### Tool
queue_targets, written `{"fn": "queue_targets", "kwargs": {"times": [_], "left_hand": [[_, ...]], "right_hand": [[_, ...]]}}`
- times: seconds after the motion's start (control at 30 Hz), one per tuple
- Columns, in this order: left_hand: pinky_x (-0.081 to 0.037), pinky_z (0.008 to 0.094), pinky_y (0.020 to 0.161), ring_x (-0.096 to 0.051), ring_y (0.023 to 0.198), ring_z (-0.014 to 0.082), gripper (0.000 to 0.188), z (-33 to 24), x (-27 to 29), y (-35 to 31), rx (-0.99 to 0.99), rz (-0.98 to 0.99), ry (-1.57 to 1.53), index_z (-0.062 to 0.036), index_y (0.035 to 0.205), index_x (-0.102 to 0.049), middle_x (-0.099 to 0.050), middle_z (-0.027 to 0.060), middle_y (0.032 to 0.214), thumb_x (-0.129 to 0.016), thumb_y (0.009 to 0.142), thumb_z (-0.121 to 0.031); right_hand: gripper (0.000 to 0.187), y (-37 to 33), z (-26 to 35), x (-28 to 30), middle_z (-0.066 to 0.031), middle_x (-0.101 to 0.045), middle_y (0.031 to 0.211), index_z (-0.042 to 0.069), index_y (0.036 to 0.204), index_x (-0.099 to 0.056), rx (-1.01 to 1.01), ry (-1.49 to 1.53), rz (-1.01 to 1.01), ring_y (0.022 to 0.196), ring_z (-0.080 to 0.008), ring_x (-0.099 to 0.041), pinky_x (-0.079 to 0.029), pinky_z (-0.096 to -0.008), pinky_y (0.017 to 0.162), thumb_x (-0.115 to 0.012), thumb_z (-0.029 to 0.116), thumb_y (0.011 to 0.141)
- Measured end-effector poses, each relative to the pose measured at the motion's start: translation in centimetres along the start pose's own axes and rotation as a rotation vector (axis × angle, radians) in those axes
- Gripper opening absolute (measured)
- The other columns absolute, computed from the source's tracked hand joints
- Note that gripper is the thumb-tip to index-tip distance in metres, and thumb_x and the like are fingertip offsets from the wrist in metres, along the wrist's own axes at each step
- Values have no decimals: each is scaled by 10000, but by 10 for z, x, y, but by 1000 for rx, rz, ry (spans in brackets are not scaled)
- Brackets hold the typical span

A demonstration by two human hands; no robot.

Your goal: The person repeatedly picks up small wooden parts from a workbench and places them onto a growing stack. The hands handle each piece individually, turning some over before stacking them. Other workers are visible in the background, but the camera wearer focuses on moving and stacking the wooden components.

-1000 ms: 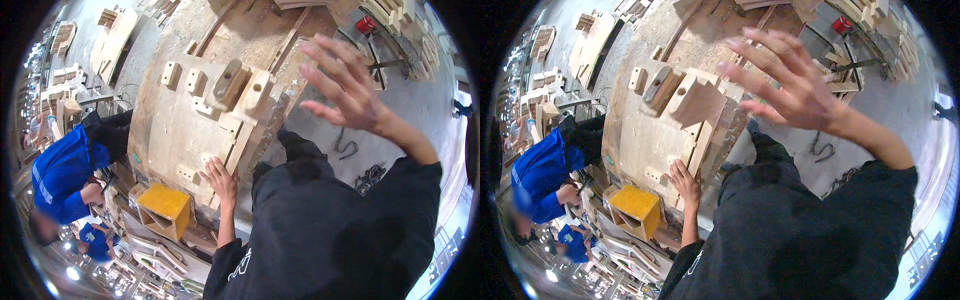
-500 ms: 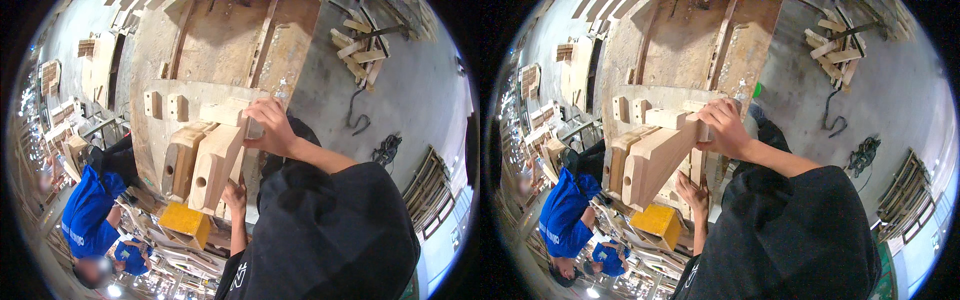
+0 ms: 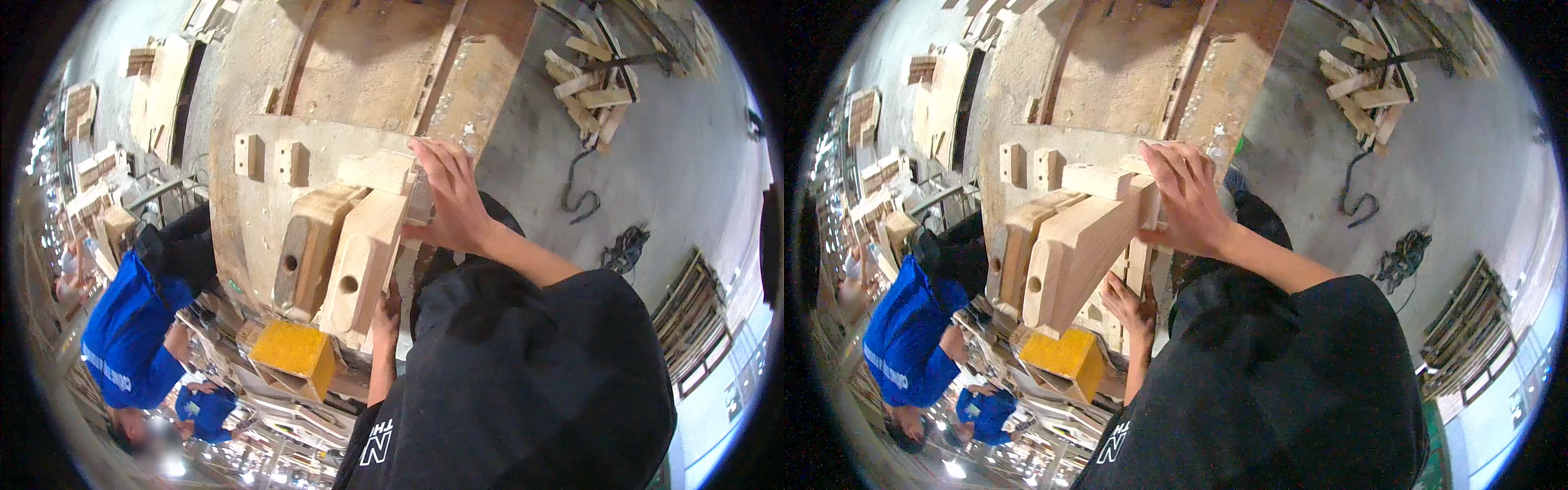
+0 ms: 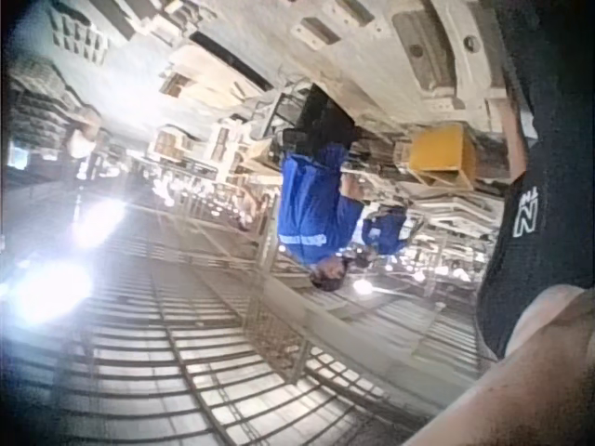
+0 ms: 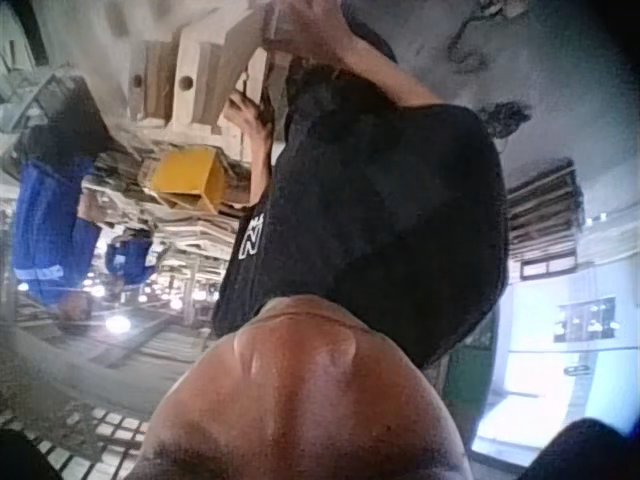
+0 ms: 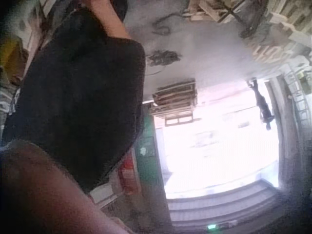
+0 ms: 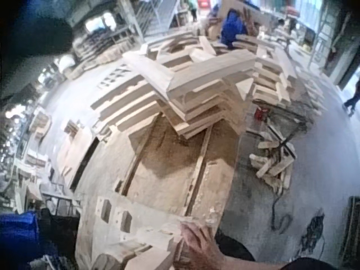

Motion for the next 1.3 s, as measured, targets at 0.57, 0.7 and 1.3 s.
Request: {"fn": "queue_targets", "kwargs": {"times": [0.57, 0.7, 1.3], "left_hand": [[-329, 496, 1039, -452, 1168, 363, 977, 24, 0, -17, 141, -85, -75, -28, 1472, -326, -443, 208, 1286, -791, 627, -186], [-207, 526, 1144, -352, 1313, 372, 1000, 20, 3, -43, 481, -215, 42, -30, 1475, -320, -353, 214, 1430, -809, 633, -261], [-477, 370, 922, -636, 1054, 277, 803, 68, -21, -209, 1128, -582, -589, 76, 1286, -525, -647, 200, 1134, -813, 747, -445]], "right_hand": [[881, -30, 18, -54, -230, -454, 1334, -58, 1356, -392, -57, 23, -68, 1202, -340, -475, -350, -454, 1043, -873, 291, 705], [905, -23, 20, -51, -234, -413, 1347, -72, 1370, -357, 95, -132, -101, 1191, -336, -472, -358, -460, 1042, -879, 254, 706], [790, -7, -18, -11, -146, -395, 1479, 36, 1430, -379, -431, 891, 332, 1371, -297, -356, -255, -564, 1122, -361, 655, 940]]}}
Point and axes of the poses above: each hand's wrist, its own y-axis towards the middle knuckle, its own x-axis out of the back of the hand, z = x × y, the point moved 3 cm from there along y, towards the middle knuckle
